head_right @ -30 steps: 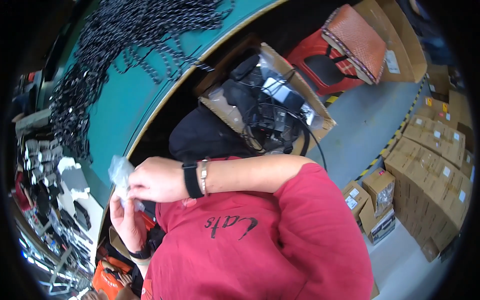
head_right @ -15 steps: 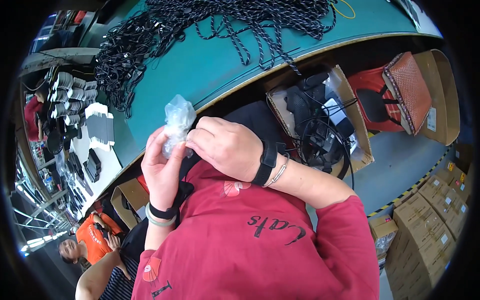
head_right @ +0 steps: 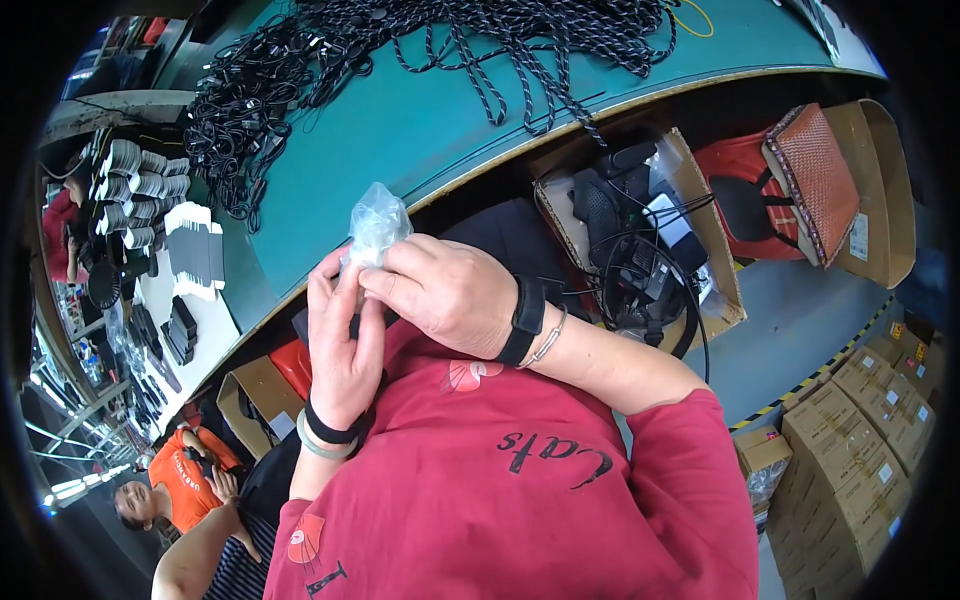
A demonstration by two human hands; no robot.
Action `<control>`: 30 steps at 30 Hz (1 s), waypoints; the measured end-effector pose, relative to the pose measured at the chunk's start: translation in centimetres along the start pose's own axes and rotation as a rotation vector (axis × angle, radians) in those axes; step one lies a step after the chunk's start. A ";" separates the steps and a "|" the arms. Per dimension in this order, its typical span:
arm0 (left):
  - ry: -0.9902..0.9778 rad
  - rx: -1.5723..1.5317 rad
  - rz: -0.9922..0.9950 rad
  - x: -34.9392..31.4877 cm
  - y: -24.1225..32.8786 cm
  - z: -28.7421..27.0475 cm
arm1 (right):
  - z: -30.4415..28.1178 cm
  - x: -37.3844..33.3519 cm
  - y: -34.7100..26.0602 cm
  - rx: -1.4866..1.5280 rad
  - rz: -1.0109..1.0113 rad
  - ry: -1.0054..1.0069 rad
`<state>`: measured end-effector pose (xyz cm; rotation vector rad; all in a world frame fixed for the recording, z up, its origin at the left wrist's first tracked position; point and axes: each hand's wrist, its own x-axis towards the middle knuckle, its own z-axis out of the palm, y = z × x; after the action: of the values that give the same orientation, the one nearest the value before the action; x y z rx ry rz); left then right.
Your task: Packaging and assembling electronic components into plastic bags at a factory workstation.
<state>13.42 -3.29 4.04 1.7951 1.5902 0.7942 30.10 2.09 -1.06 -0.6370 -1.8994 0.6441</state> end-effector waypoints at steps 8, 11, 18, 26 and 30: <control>0.059 0.024 0.053 -0.4 -1.1 -0.9 | -0.4 -0.1 -0.7 -0.212 0.028 -0.058; 0.148 -0.098 0.003 -0.6 -0.6 0.0 | 0.0 -0.2 -0.6 -0.168 0.081 -0.043; 0.210 -0.054 -0.025 0.0 -0.2 0.6 | 0.1 0.3 -1.7 0.181 0.420 -0.023; 0.124 -0.035 -0.028 -0.8 0.1 0.0 | -1.4 -0.6 -1.0 0.347 0.389 -0.123; 0.139 -0.183 -0.076 -1.0 0.4 0.1 | -2.3 -0.1 -0.8 0.273 0.288 -0.153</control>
<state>13.66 -4.32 4.21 1.5706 1.6066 1.0125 32.09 1.83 0.23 -0.7054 -1.8283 1.1437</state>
